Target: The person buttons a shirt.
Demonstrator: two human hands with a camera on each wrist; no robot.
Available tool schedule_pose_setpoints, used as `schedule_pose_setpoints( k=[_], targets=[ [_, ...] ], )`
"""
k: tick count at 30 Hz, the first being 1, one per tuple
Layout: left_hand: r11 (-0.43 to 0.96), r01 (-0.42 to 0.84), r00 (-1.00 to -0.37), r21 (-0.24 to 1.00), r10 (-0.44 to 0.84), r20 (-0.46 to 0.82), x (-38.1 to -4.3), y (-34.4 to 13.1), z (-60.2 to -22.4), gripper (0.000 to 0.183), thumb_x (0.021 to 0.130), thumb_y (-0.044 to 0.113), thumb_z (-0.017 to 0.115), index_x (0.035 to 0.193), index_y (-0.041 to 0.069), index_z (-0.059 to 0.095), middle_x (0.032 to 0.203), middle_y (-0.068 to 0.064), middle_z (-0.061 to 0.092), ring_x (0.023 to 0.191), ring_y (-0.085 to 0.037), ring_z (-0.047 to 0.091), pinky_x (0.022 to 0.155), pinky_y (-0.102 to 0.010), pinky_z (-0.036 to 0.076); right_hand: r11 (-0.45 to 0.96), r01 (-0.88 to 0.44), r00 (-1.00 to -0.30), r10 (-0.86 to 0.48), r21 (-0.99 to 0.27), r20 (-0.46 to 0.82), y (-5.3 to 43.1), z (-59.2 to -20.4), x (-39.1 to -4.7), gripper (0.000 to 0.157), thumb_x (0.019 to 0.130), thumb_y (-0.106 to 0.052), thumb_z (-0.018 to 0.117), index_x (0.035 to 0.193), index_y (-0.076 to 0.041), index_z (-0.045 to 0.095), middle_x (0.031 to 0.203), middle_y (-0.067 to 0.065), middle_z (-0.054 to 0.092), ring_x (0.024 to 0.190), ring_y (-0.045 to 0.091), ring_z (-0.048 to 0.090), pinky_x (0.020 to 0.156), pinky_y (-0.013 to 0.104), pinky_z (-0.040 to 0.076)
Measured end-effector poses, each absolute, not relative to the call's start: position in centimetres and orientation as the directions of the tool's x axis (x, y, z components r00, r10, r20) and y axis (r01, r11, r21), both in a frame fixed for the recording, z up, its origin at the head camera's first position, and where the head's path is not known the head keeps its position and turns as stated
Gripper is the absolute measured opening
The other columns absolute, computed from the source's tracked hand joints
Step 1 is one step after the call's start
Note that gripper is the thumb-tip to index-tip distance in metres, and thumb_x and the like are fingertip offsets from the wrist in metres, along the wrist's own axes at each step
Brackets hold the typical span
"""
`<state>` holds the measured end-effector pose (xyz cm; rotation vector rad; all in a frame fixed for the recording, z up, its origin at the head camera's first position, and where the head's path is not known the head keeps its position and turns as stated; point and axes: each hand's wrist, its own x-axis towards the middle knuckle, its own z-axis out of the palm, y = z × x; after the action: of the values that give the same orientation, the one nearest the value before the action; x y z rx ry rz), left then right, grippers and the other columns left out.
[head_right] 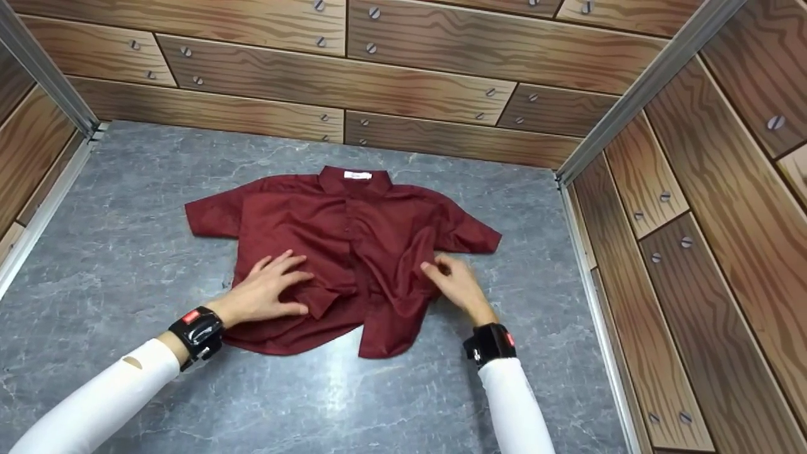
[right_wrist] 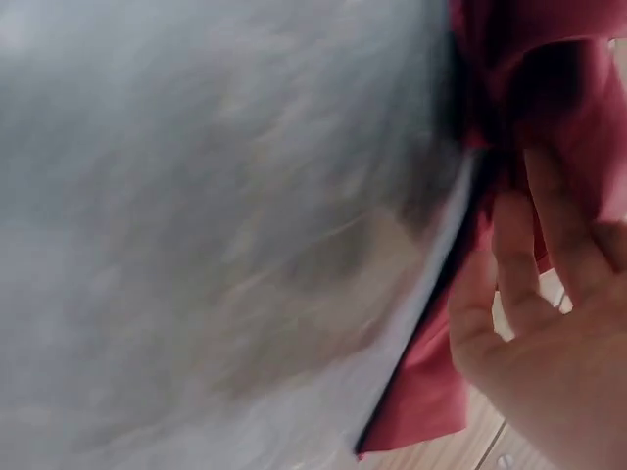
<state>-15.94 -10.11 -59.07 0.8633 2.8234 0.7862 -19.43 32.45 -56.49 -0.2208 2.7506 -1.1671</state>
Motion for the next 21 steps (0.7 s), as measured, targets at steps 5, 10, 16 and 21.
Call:
schedule_pose_setpoints(
  k=[5, 10, 16, 21],
  targets=[
    [0.758, 0.317, -0.947, 0.569, 0.222, 0.232, -16.5, -12.8, -59.6, 0.047, 0.100, 0.043, 0.065, 0.123, 0.002, 0.068, 0.126, -0.019, 0.060, 0.120, -0.038, 0.056, 0.103, -0.054, 0.042, 0.669, -0.121, -0.965, -0.251, -0.734, -0.070, 33.2, -57.3, -19.0, 0.023, 0.102, -0.032, 0.063, 0.108, -0.010, 0.068, 0.095, 0.002, 0.067, 0.090, 0.018, 0.060, 0.085, 0.034, 0.046],
    [0.843, 0.072, -0.981, 0.533, -0.036, 0.190, -15.6, -16.2, -60.1, 0.046, 0.095, 0.038, 0.072, 0.104, -0.005, 0.061, 0.101, -0.023, 0.055, 0.096, -0.044, 0.055, 0.084, -0.055, 0.044, 0.565, -0.075, -0.959, -0.265, -0.822, -0.095, 33.4, -57.7, -18.3, 0.020, 0.106, -0.022, 0.060, 0.112, -0.003, 0.063, 0.084, 0.006, 0.069, 0.071, 0.013, 0.062, 0.066, 0.027, 0.048],
    [0.777, 0.049, -0.998, 0.628, 0.021, 0.052, -14.6, -16.5, -60.0, 0.029, 0.091, 0.028, 0.078, 0.091, 0.001, 0.069, 0.094, -0.018, 0.063, 0.093, -0.042, 0.060, 0.083, -0.053, 0.046, 0.617, -0.089, -0.948, -0.293, -0.782, -0.123, 33.2, -58.1, -18.0, 0.024, 0.110, -0.020, 0.051, 0.119, 0.001, 0.057, 0.096, 0.009, 0.067, 0.083, 0.015, 0.062, 0.077, 0.031, 0.050],
    [0.656, 0.031, -0.999, 0.754, 0.015, 0.028, -14.8, -16.3, -59.1, 0.017, 0.096, 0.017, 0.072, 0.094, 0.002, 0.064, 0.076, -0.006, 0.062, 0.072, -0.024, 0.058, 0.069, -0.042, 0.046, 0.700, -0.096, -0.918, -0.336, -0.707, -0.209, 33.8, -57.0, -18.1, 0.024, 0.108, -0.018, 0.053, 0.114, 0.004, 0.060, 0.097, 0.009, 0.063, 0.091, 0.020, 0.057, 0.085, 0.039, 0.046]
  ],
)
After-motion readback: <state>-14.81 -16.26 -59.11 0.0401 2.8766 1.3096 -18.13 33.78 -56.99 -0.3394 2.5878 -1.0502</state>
